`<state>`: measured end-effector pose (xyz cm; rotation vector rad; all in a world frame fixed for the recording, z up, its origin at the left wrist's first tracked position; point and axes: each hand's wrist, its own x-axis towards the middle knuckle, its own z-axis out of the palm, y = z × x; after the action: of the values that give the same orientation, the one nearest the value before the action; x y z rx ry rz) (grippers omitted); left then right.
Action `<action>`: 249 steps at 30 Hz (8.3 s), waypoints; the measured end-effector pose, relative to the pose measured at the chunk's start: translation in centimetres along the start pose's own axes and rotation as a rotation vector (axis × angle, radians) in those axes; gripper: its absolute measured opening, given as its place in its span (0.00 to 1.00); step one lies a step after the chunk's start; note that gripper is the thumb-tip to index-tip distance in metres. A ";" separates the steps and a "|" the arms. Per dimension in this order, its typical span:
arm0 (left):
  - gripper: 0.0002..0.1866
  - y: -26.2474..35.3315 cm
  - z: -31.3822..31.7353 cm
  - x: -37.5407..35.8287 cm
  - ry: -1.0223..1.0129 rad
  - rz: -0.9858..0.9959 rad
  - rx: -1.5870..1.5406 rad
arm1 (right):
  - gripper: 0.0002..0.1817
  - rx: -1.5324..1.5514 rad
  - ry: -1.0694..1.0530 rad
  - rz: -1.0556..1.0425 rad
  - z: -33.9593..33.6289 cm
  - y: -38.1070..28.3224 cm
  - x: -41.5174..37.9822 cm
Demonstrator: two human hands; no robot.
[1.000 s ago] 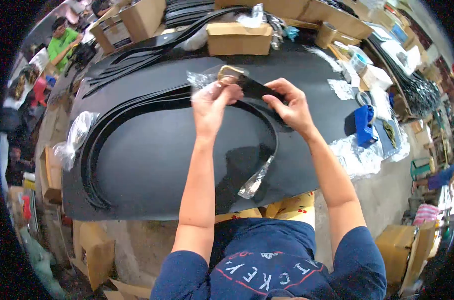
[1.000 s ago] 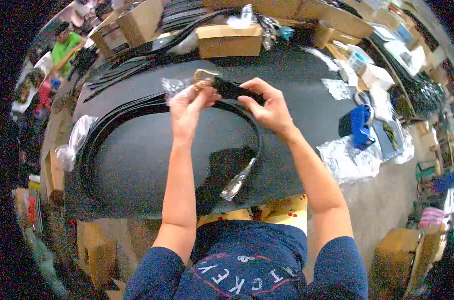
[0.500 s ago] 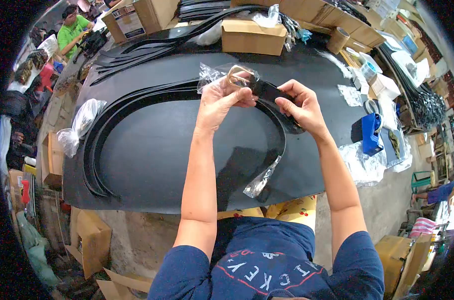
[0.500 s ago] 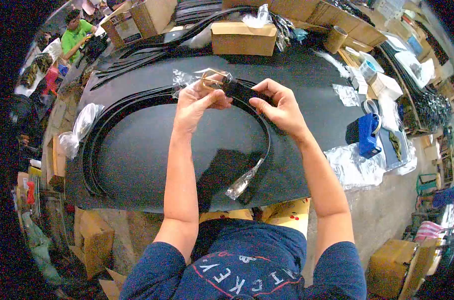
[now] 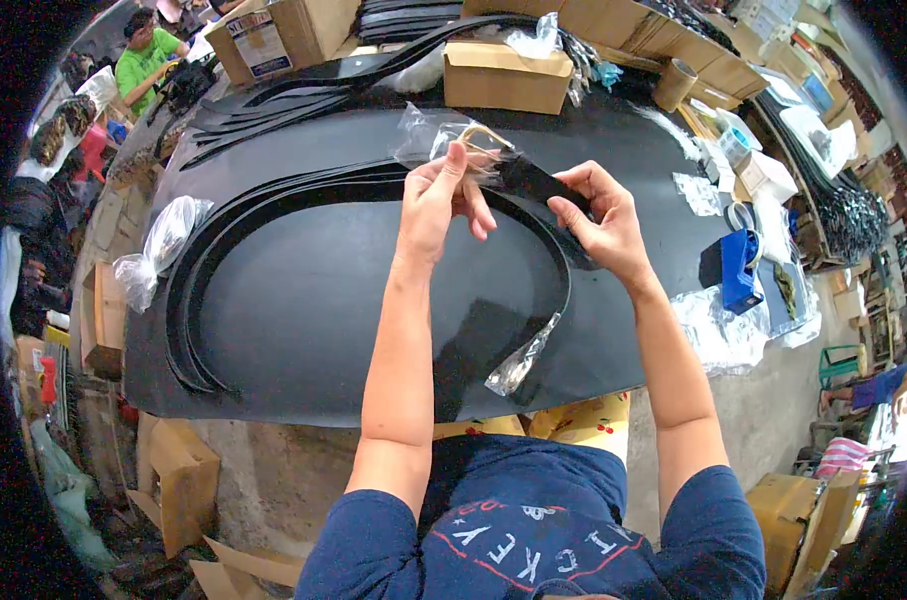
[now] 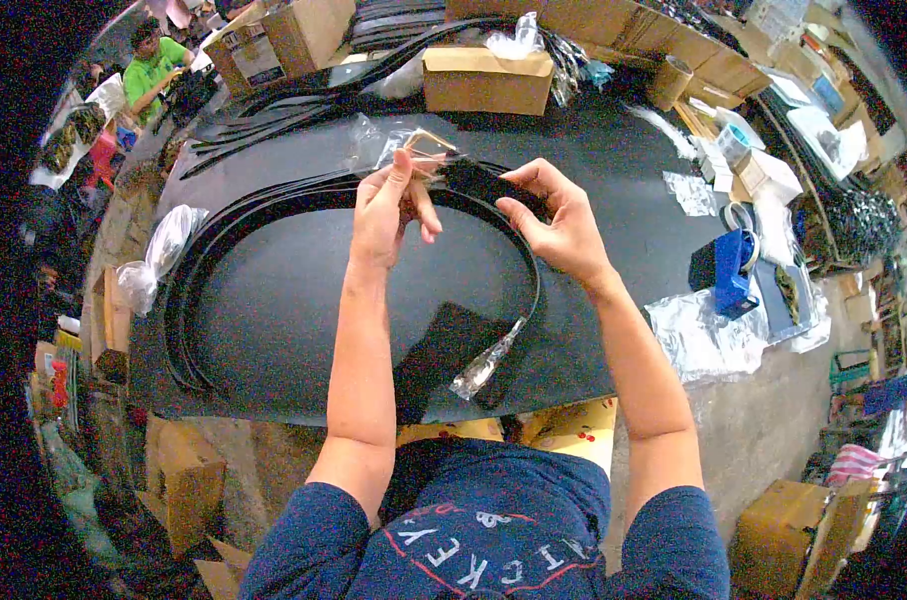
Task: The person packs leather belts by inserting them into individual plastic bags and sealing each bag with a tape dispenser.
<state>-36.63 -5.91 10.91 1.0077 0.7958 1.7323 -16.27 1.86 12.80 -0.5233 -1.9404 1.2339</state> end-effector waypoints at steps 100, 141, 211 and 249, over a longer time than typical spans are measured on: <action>0.13 -16.9 14.4 -0.1 -0.891 -0.039 0.806 | 0.05 -0.605 0.506 0.238 -7.9 3.7 -21.8; 0.05 -13.5 13.8 0.3 -0.587 0.086 0.672 | 0.15 -0.332 0.610 0.791 -34.0 5.5 -20.3; 0.26 -12.1 15.2 -0.3 -0.282 0.344 0.635 | 0.24 0.178 0.795 0.138 -6.0 -2.4 -14.2; 0.08 -13.7 16.2 -1.2 -0.270 0.661 0.868 | 0.14 -0.067 0.842 0.287 -4.7 -1.3 -13.3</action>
<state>-16.46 -1.19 6.26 2.2390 1.1480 1.7068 -4.25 -5.07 9.99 -1.1685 -1.2102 0.8906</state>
